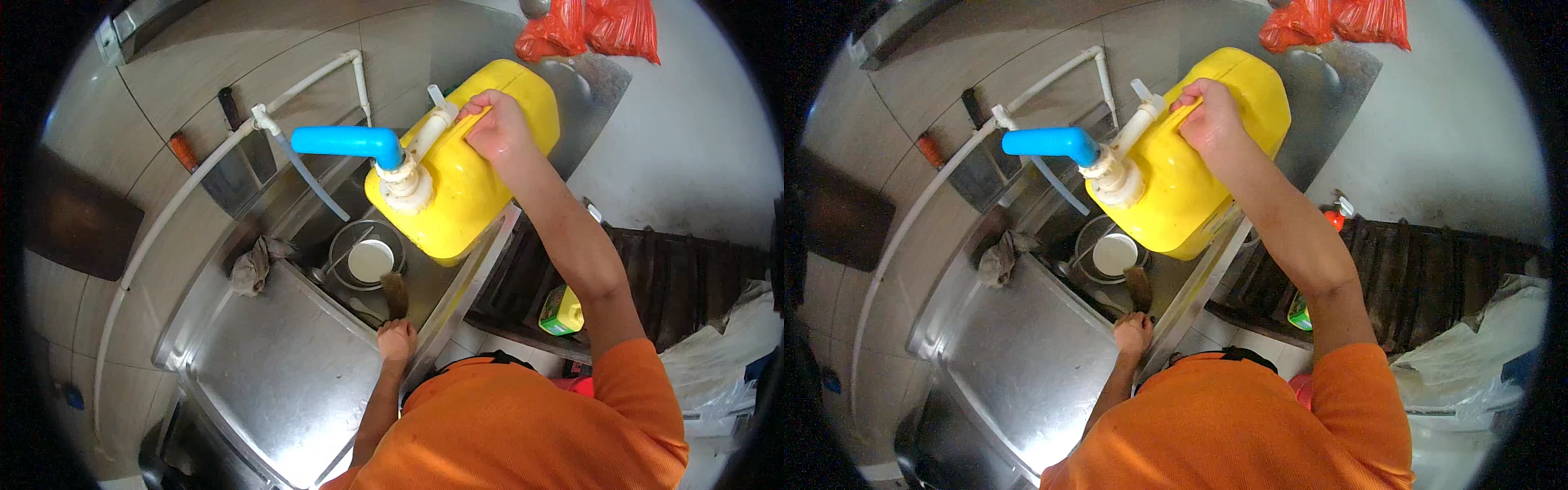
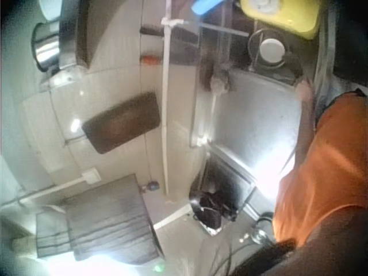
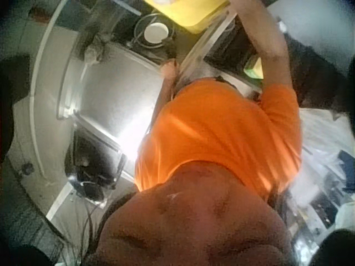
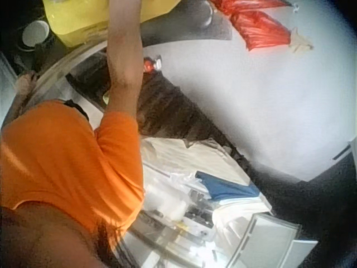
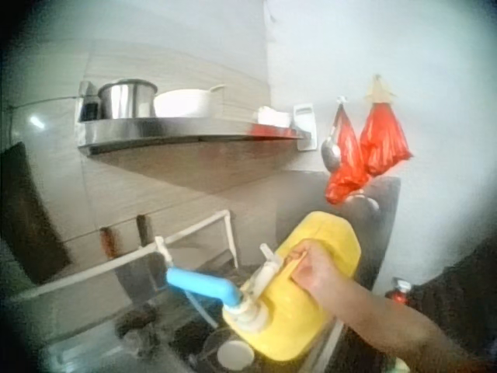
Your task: The person washes a yellow plastic container and a metal bowl in a stainless steel sink using a cloth and running water. They scrub the exterior of the container, rinse it, and then scrub and rinse the metal bowl.
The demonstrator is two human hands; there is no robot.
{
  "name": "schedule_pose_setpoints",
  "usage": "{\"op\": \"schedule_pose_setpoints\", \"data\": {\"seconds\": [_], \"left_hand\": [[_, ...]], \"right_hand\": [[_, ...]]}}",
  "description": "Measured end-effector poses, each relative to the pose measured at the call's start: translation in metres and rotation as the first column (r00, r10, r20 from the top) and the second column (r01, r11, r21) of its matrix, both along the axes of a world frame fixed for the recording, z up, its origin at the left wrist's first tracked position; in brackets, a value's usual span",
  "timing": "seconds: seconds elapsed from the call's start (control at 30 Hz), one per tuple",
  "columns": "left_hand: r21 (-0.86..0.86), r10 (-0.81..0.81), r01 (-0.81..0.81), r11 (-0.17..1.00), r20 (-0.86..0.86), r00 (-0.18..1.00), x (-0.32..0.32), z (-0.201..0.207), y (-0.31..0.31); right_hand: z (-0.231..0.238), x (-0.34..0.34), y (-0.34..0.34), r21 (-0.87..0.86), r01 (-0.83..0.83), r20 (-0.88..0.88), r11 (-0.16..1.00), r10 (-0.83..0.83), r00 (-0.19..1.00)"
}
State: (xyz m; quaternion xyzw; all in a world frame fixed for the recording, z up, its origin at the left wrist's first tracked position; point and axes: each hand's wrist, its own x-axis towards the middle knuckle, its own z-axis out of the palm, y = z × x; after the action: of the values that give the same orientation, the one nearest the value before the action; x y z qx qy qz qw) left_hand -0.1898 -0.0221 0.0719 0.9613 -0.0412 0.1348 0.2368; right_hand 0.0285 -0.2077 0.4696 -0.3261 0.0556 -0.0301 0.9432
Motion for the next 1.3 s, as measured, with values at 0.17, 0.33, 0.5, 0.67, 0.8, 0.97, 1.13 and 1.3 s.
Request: {"op": "schedule_pose_setpoints", "data": {"seconds": [0.17, 0.33, 0.5, 0.67, 0.8, 0.97, 1.13, 1.3], "left_hand": [[0.028, 0.016, -0.016, 0.999, -0.014, 1.000, 0.000, 0.002, -0.002], [0.032, 0.011, -0.010, 0.999, -0.012, 1.000, 0.000, 0.005, -0.002], [0.023, 0.028, -0.028, 0.999, 0.012, 1.000, 0.000, 0.000, -0.005], [-0.002, 0.049, -0.049, 0.999, -0.032, 0.998, -0.002, 0.002, -0.003], [-0.456, 0.014, -0.135, 0.880, -0.260, 0.965, 0.015, 0.047, -0.016], [-0.870, -0.183, 0.187, 0.457, 0.115, 0.976, 0.081, 0.140, -0.094], [-0.985, -0.091, 0.142, 0.102, 0.133, 0.987, 0.152, 0.166, -0.154], [-0.943, -0.212, -0.198, -0.267, -0.143, 0.967, 0.167, 0.158, -0.167]], "right_hand": [[-0.004, 0.001, -0.018, 0.019, 0.044, -0.050, 0.999, -0.043, 0.998], [-0.016, 0.007, -0.038, 0.070, 0.080, -0.041, 0.994, -0.078, 0.996], [-0.029, 0.010, -0.057, 0.186, 0.136, -0.135, 0.973, -0.112, 0.985], [-0.040, 0.006, -0.075, 0.212, 0.131, -0.099, 0.968, -0.112, 0.989], [-0.043, 0.008, -0.104, 0.217, 0.096, -0.031, 0.972, -0.091, 0.995], [-0.045, 0.020, -0.155, 0.194, -0.032, -0.020, 0.980, 0.037, 0.999], [-0.053, 0.017, -0.183, 0.112, -0.118, 0.009, 0.987, 0.117, 0.993], [-0.048, 0.004, -0.181, 0.055, -0.061, -0.080, 0.997, 0.065, 0.995]]}}
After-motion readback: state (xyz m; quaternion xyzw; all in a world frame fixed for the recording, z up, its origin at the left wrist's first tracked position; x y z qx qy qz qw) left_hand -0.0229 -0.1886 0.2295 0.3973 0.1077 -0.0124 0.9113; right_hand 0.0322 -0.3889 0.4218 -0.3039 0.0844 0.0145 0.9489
